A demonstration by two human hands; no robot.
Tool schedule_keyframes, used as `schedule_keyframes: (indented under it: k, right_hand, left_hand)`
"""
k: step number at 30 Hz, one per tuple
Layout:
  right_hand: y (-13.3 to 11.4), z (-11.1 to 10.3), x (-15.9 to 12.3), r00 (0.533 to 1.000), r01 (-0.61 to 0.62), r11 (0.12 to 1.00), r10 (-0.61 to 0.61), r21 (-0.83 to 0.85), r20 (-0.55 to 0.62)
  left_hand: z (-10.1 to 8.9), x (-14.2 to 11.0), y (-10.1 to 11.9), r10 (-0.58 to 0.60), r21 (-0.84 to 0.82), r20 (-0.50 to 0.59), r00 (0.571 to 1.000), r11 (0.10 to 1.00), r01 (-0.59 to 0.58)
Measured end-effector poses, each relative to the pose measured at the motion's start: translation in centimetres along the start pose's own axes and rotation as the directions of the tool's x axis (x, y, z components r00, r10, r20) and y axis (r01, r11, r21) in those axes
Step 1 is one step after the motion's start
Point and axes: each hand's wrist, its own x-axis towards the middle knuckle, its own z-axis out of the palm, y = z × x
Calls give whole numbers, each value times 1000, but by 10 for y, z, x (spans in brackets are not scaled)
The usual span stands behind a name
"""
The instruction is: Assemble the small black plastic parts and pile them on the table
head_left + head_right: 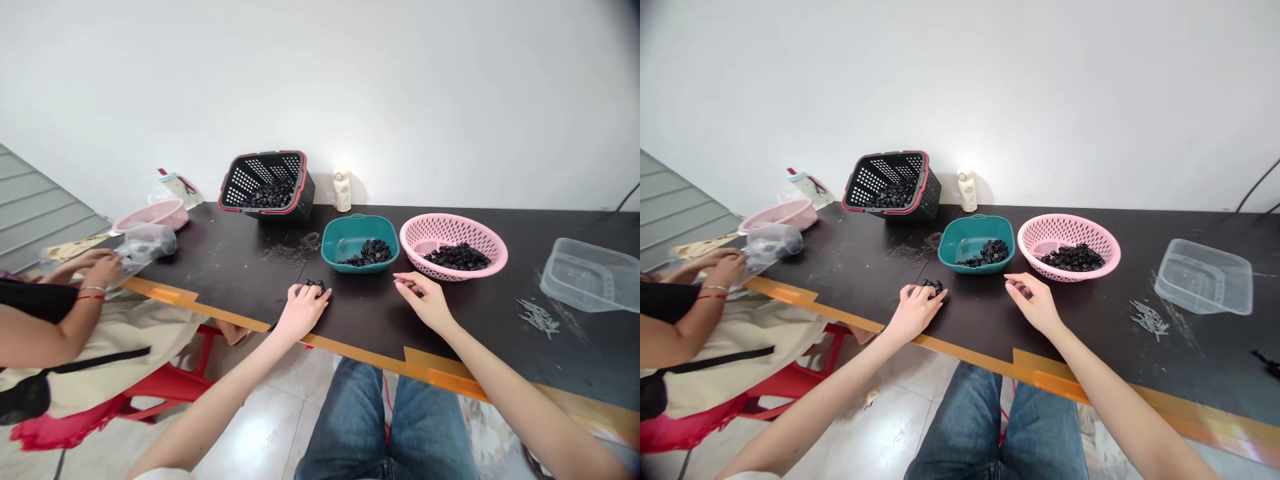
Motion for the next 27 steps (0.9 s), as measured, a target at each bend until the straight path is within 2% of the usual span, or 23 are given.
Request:
schedule_keyframes:
  k: [2,4,6,7,8,9,10,11,12,13,15,18,20,24,27]
  right_hand:
    - [5,-1,1,999,-31,1000,31,8,-24]
    - [7,-3,4,997,-59,998,60,29,-48]
    - [4,-8,8,995,-79,996,81,39,-57]
    - [1,-12,10,995,-85,996,86,34,-50]
    - [-3,-18,11,995,-89,996,90,21,-35]
    - [-8,-25,12,996,-92,996,92,1,-19]
    - [-13,-33,12,995,-96,995,96,-30,-5]
    - [-18,-43,11,995,-104,992,104,-72,5]
    - [-22,-54,10,993,-115,986,116,-121,8]
    - [-26,-66,7,991,-130,976,132,-172,2]
    - [-27,-94,-2,986,-168,949,166,-268,-30]
    - [-19,-137,-20,970,-244,897,221,-367,-105]
    - [-10,-163,-33,955,-297,860,259,-415,-147]
    - [11,-203,-57,929,-370,796,316,-479,-191]
    - [26,-219,-66,910,-409,706,363,-578,-200]
  left_hand:
    - [-5,5,-11,23,-19,-28,999,1000,-24]
    - [-14,19,-26,-9,-36,-124,992,999,5]
    - [-26,44,-39,-85,-54,-233,969,996,75]
    - [-33,61,-44,-106,-70,-247,963,993,91]
    - [-39,79,-46,-106,-93,-221,970,992,88]
    - [-44,98,-46,-78,-113,-144,987,992,62]
    - [-47,117,-43,-38,-125,-22,999,991,35]
    - [-47,135,-39,-17,-126,143,990,991,35]
    - [-46,153,-32,-11,-115,325,946,992,52]
    - [-42,168,-26,-6,-111,422,906,992,58]
    - [-31,194,-14,-14,-96,552,834,992,80]
    - [-16,216,-4,-32,-81,642,766,991,109]
    - [-11,222,-5,-34,-80,672,740,990,118]
    - [-6,226,-11,-35,-77,679,733,990,119]
    - [-5,223,-13,-38,-84,651,759,989,122]
